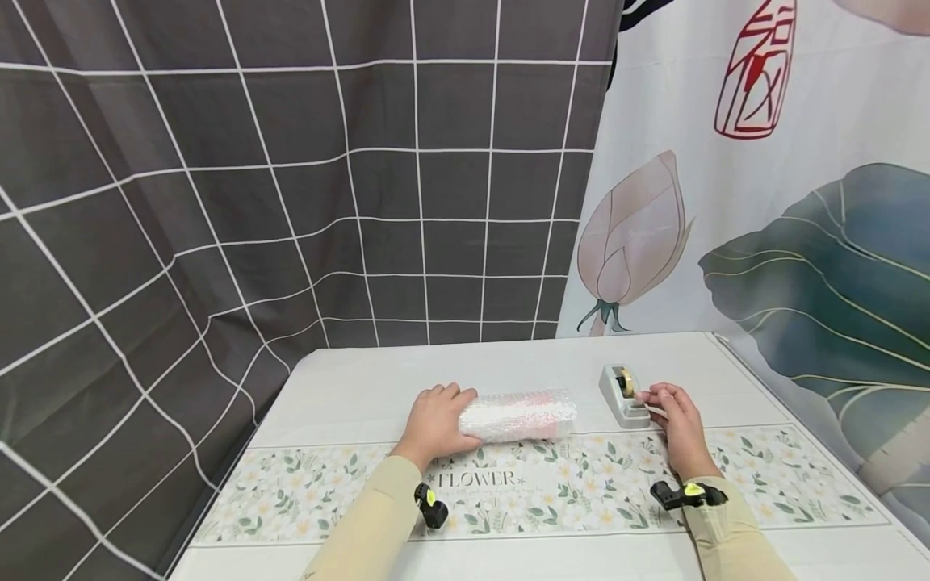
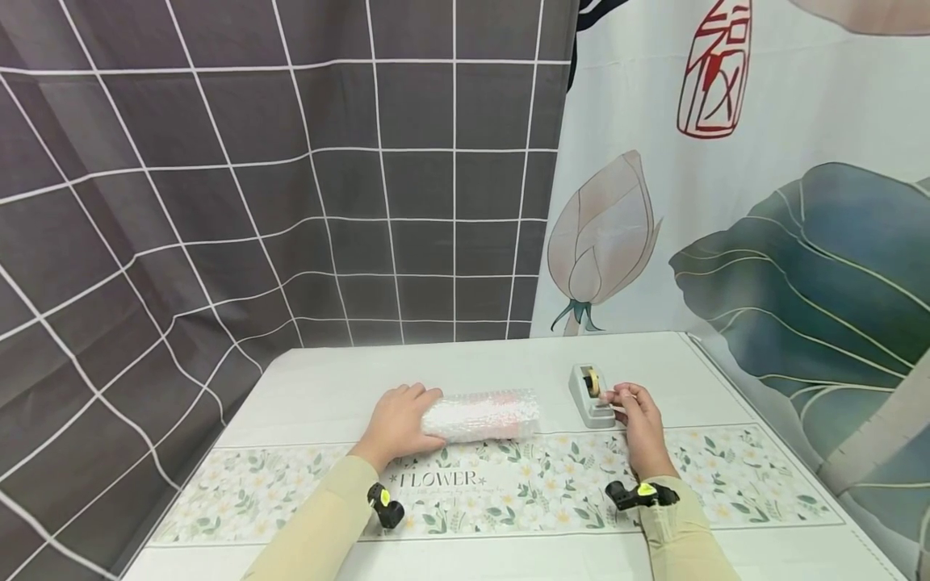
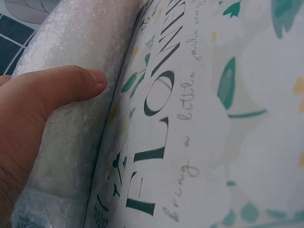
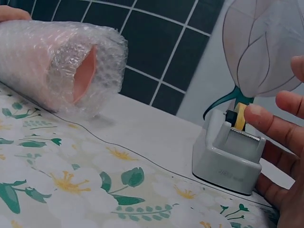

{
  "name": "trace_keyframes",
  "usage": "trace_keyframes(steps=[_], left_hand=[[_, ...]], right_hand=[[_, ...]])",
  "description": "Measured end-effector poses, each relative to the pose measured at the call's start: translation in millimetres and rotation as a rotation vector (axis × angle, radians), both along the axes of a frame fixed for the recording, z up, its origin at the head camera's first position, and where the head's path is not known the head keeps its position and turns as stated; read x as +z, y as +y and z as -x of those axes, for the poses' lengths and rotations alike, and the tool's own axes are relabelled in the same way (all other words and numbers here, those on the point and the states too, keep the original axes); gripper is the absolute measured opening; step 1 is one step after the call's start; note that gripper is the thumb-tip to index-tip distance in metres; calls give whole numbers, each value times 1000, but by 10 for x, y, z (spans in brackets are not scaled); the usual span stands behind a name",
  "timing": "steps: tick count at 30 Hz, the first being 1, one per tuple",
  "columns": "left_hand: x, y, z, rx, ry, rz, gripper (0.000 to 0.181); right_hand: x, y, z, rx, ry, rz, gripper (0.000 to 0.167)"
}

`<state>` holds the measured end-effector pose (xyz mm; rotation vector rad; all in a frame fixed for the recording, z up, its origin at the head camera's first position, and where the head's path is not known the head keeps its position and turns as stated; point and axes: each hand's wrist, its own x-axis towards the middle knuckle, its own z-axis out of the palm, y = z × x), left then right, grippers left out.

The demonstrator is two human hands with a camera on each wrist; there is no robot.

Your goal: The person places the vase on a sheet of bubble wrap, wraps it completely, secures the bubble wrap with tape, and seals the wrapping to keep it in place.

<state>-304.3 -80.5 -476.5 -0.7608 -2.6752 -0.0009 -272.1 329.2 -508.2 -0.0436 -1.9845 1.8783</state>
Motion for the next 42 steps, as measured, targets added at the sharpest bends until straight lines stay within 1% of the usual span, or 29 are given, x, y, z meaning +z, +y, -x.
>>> trace_keyframes(steps=[3,8,12,17,25,29,33,38,42], left_hand=[[-6,-2,-4,-4,2,-5,79],[-4,1,-19,-8,0,-13,79],[0,6,-28,-7,-6,-18,79],[3,10,-23,-2,-15,-11,80],[-2,13,-12,-4,-7,-18,79],[-13,8,-13,-9,-1,-37,78],[-16,5,-17,-5,-8,-37,78],[-1,5,-21,-1,-12,-29,78],[9,3,-18,0,-12,-27,77]], right_hand=[[1,-12,3,-9,-19,-19,46],[-20,-17,8,-49,-111,-138,55],[-34,-18,13,-72,-171,-174,59],[-30,-19,24,-84,-204,-210,62],[-31,-22,33,-78,-250,-209,71],[-39,-15,27,-52,-269,-215,72],[-48,-8,9,-33,-272,-188,71],[-49,1,-20,-65,-267,-136,67],[-47,5,-57,-109,-254,-137,63]])
